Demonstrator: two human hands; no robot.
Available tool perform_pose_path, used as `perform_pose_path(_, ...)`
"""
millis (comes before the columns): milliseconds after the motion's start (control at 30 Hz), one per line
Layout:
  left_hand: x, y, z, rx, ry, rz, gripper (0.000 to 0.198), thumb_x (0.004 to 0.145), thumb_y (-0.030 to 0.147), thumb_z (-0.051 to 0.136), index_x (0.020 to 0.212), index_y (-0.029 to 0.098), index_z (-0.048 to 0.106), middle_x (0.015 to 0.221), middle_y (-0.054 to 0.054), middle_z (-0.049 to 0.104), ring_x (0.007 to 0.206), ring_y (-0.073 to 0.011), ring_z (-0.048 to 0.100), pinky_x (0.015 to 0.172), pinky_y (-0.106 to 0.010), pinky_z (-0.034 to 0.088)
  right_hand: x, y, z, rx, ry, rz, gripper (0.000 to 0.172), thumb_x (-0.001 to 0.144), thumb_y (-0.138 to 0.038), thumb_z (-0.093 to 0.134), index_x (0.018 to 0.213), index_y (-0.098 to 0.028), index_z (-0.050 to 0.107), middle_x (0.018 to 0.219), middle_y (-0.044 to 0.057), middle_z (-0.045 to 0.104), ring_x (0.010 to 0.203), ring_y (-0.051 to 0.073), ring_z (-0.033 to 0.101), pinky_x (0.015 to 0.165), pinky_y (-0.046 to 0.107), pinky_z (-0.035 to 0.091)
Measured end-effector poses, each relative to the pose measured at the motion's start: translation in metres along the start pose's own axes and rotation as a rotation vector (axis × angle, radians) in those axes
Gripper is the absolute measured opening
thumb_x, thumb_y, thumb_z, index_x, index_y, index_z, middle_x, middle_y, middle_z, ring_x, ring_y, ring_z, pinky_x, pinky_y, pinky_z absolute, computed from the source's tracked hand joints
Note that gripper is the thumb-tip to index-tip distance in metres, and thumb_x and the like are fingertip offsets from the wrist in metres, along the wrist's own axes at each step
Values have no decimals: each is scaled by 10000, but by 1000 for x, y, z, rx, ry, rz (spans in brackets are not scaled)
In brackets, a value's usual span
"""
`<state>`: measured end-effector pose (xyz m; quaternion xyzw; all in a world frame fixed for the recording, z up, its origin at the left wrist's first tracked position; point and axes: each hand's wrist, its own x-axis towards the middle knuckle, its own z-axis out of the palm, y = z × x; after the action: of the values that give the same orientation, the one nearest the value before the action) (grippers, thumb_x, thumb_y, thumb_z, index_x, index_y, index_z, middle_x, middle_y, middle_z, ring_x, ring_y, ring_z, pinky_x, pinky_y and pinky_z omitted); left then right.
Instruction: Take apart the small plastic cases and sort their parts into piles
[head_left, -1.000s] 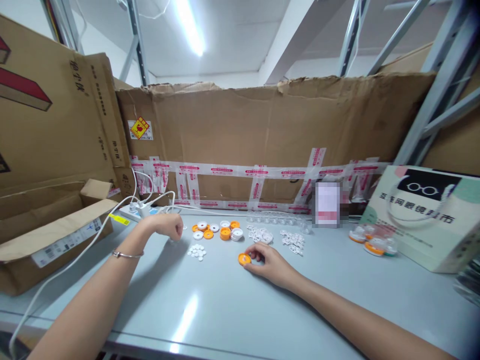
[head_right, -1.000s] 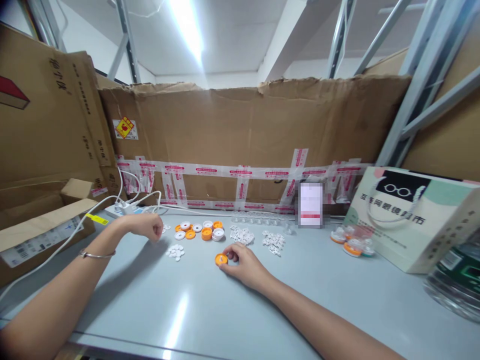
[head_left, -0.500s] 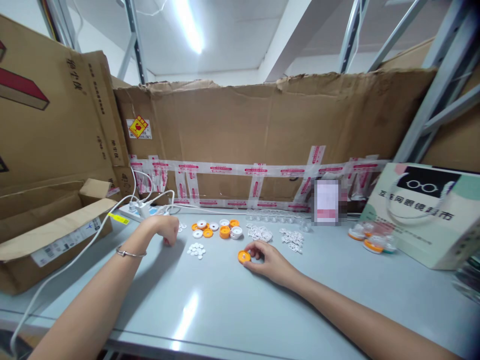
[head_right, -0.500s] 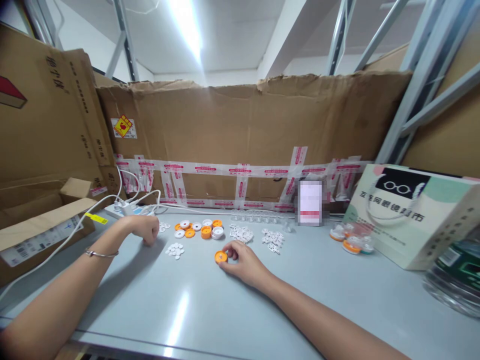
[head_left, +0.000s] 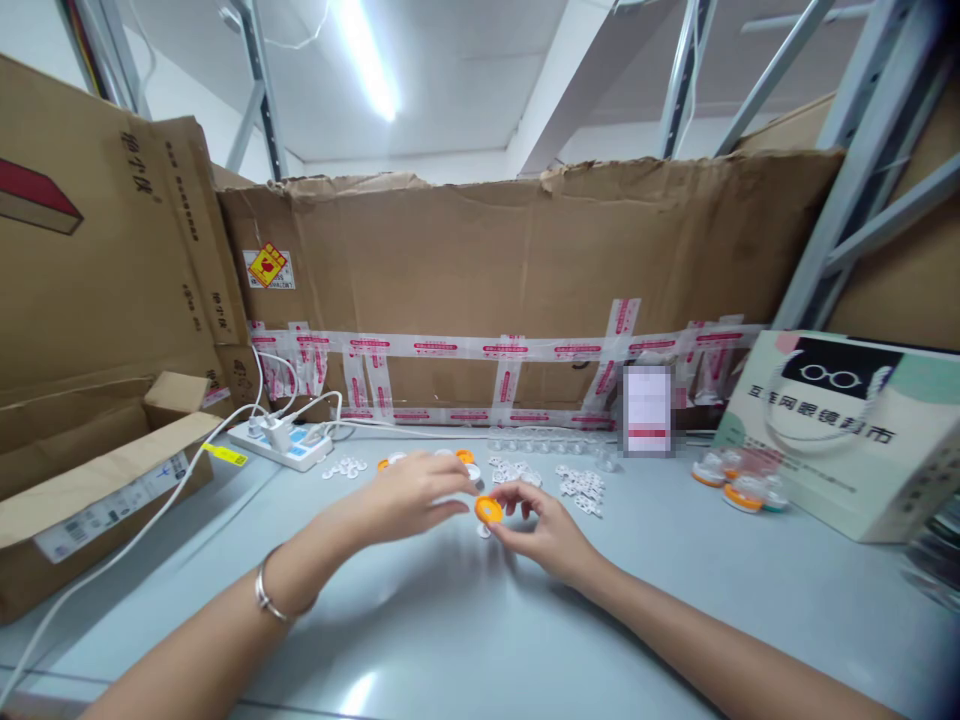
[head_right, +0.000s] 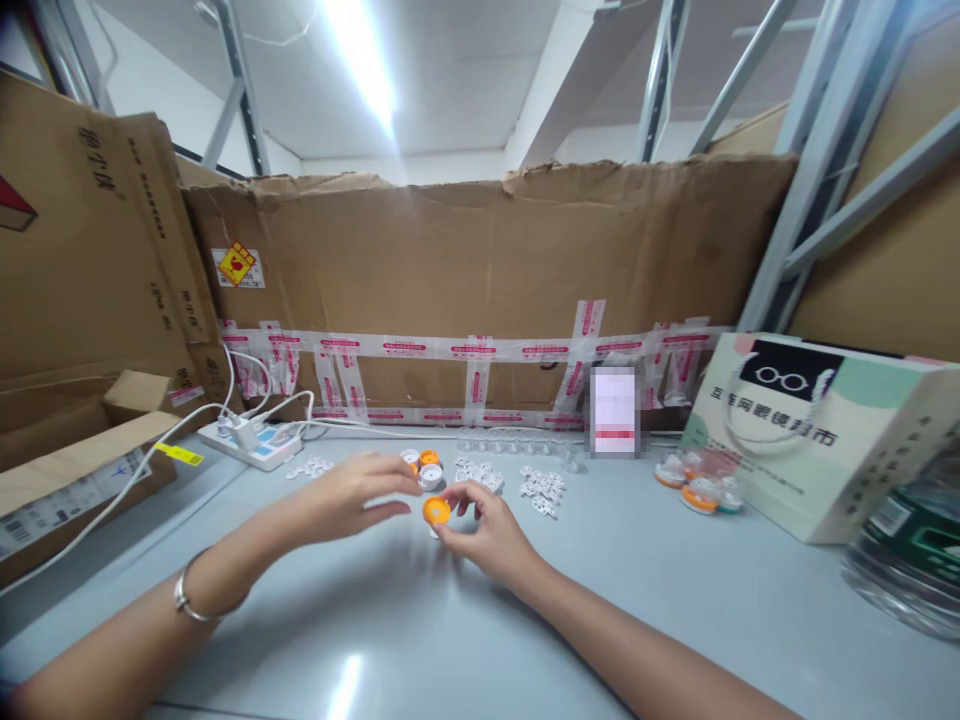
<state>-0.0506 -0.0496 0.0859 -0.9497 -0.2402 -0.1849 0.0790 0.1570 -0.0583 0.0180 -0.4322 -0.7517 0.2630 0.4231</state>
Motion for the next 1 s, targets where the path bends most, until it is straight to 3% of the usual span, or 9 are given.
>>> perform_pose_path(67, 2, 11, 15, 75, -6, 103, 163, 872, 225, 451, 935, 185, 596, 905, -44, 609, 829, -133, 560, 698, -249, 387, -1, 0, 1, 23, -23, -3, 194, 654, -260, 593, 839, -204, 578, 816, 17, 621, 727, 153, 538, 639, 264, 413)
perform_pose_path(167, 3, 16, 30, 110, 8, 119, 191, 883, 190, 423, 858, 172, 611, 782, -26, 616, 742, -121, 563, 649, -247, 374, -2, -1, 2, 48, -52, -8, 190, 644, -243, 593, 828, -198, 574, 823, 18, 625, 733, 157, 540, 648, 271, 414)
perform_pose_path(300, 3, 9, 26, 51, 2, 82, 183, 874, 180, 434, 843, 183, 614, 780, -13, 627, 762, -125, 569, 665, -244, 369, -2, -2, 0, 90, -82, 35, 234, 662, -287, 615, 877, -202, 574, 867, 33, 629, 780, 171, 551, 676, 289, 412)
perform_pose_path(400, 1, -11, 12, -55, -65, -123, 112, 823, 164, 502, 813, 176, 613, 800, -8, 628, 748, -116, 568, 665, -218, 377, -1, 0, -2, 166, -53, 52, 326, 681, -337, 616, 965, -209, 520, 858, 33, 628, 786, 172, 567, 684, 296, 417)
perform_pose_path(500, -8, -39, 4, -89, -164, -429, 53, 759, 156, 549, 739, 155, 599, 757, -9, 623, 691, -119, 554, 600, -197, 374, 2, 4, -5, 211, 1, 71, 259, 736, -369, 554, 923, -201, 494, 792, 21, 603, 751, 160, 567, 681, 296, 425)
perform_pose_path(567, -15, -56, 4, -36, -222, -548, 43, 726, 144, 553, 717, 155, 593, 756, -17, 624, 685, -132, 552, 577, -201, 361, 3, 7, -7, 214, 37, 86, 241, 757, -394, 529, 898, -201, 498, 790, 20, 588, 748, 157, 559, 693, 299, 431)
perform_pose_path(700, -23, -71, 16, 74, -301, -585, 79, 693, 121, 535, 722, 168, 592, 770, -22, 626, 697, -152, 559, 561, -211, 334, 7, 12, -13, 211, 78, 93, 258, 771, -430, 509, 884, -198, 509, 799, 26, 587, 753, 161, 553, 702, 300, 430)
perform_pose_path(1000, -22, -64, 24, 150, -328, -589, 135, 689, 99, 499, 706, 180, 606, 808, -37, 635, 735, -181, 579, 556, -231, 323, 12, 23, -21, 198, 158, 47, 250, 793, -441, 481, 744, -196, 471, 691, 2, 534, 673, 144, 514, 655, 279, 415)
